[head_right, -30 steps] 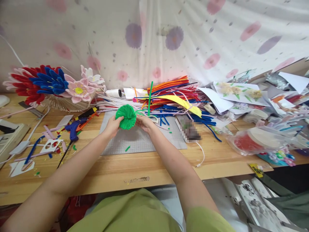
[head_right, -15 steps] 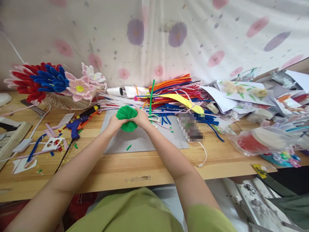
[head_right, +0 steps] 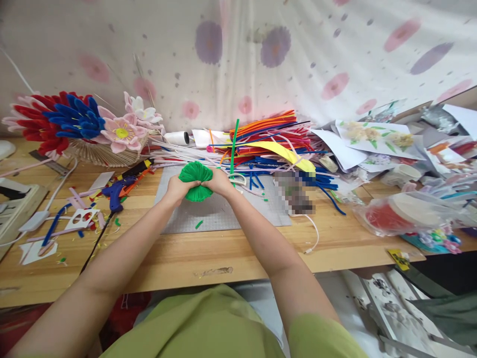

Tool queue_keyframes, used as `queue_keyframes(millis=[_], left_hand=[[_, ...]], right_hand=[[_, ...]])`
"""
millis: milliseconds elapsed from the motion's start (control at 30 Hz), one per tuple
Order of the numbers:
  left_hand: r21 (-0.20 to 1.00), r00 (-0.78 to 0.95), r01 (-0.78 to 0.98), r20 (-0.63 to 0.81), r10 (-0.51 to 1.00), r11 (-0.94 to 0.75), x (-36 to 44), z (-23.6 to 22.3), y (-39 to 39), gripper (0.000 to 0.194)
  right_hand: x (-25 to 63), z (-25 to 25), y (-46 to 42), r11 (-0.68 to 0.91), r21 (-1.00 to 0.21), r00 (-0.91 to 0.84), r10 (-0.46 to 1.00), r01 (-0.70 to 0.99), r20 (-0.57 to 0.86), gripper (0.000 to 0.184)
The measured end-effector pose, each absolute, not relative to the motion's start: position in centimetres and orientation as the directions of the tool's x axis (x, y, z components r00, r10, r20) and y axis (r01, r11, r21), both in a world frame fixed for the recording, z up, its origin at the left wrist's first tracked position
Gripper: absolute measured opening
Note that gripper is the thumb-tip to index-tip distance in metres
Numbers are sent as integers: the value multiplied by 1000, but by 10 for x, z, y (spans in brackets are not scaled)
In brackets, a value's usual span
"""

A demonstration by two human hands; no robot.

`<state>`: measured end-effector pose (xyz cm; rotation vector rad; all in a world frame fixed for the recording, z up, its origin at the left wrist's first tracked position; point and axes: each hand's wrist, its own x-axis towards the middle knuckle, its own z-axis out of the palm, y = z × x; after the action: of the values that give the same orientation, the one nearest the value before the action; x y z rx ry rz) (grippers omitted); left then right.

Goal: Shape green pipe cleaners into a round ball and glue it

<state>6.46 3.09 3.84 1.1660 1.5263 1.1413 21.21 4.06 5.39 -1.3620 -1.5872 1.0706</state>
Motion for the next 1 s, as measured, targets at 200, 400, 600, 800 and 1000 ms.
queue_keyframes(millis=[200,400,600,800,1000], left_hand=[[864,-183,500,32,983,65,62,36,36,25],[854,-181,517,40,983,61,57,43,37,26],[923,-115,376,-39,993,80,53,36,36,34],[970,-125,196,-124,984,147,57,45,34,34],[974,-140,78,-200,970,212,58,48,38,35]], right_hand=[[206,56,36,105,-749,-62,994,654,85,16],[206,50,35,99,-844,-43,995,527,90,35],[209,41,39,83,-910,-146,989,406,25,22],[204,38,36,210,-881,-100,978,424,185,17],[202,40,33,250,-834,-67,966,492,251,18]])
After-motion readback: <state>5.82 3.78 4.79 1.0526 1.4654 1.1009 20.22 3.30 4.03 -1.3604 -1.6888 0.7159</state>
